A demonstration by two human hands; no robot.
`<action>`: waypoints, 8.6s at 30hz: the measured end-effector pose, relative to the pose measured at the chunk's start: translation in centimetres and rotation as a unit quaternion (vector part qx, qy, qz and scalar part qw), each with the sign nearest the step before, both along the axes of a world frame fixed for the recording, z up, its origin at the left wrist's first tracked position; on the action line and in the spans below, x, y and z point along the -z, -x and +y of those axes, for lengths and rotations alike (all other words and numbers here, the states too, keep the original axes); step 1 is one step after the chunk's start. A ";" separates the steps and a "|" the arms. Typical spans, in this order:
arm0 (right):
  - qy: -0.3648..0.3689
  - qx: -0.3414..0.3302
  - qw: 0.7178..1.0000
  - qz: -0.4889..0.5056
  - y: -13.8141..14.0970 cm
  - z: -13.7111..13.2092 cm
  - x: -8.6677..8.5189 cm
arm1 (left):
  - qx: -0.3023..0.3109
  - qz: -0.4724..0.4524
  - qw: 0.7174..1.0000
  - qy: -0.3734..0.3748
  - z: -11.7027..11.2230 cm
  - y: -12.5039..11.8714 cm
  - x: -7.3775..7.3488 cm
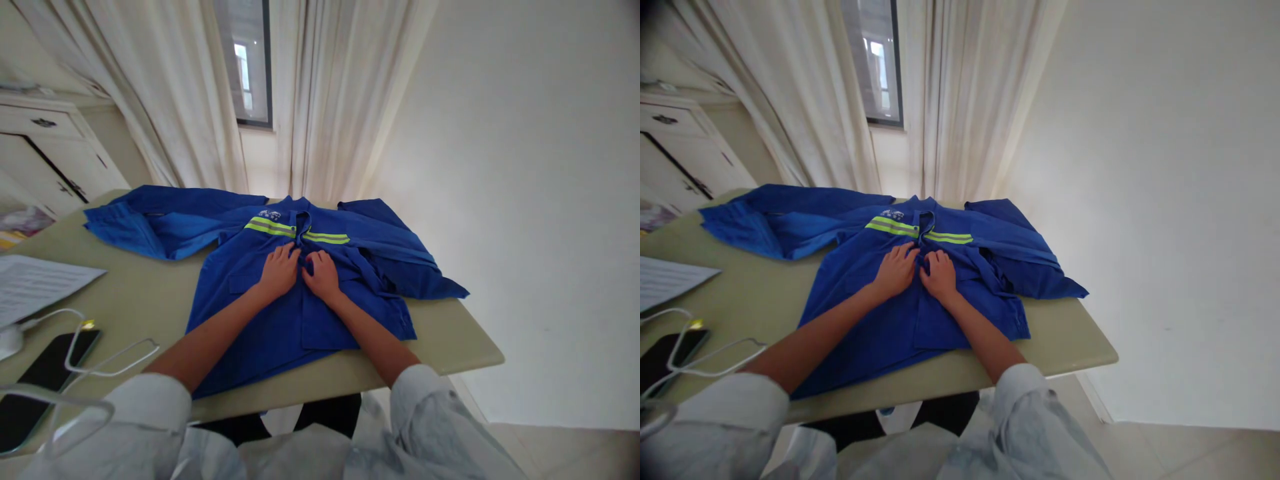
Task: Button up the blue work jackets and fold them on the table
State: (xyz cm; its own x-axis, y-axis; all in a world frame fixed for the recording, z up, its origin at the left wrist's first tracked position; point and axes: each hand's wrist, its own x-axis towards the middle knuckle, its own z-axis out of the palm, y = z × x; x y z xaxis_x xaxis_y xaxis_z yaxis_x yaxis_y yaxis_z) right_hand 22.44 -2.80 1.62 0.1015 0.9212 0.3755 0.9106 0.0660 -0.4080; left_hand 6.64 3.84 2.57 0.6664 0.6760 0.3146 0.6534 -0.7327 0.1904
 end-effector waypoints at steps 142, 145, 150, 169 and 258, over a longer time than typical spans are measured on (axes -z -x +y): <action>0.133 -0.289 0.928 0.194 -2.6 -6.9 -0.8 | 0.197 -0.084 0.962 0.170 -6.6 4.3 2.1; 0.138 -0.285 0.930 0.187 -2.6 -7.1 -0.9 | 0.198 -0.083 0.962 0.169 -6.5 4.4 2.1; 0.116 -0.270 0.943 0.156 -2.4 -7.4 -0.7 | 0.195 -0.089 0.961 0.177 -6.5 4.4 2.1; 0.074 -0.214 0.953 0.202 -1.5 -7.5 -0.5 | 0.193 -0.091 0.965 0.152 -6.1 4.5 1.6; 0.119 -0.245 0.957 0.096 -0.7 -8.4 -1.0 | 0.266 -0.046 0.962 0.044 -5.3 5.2 0.8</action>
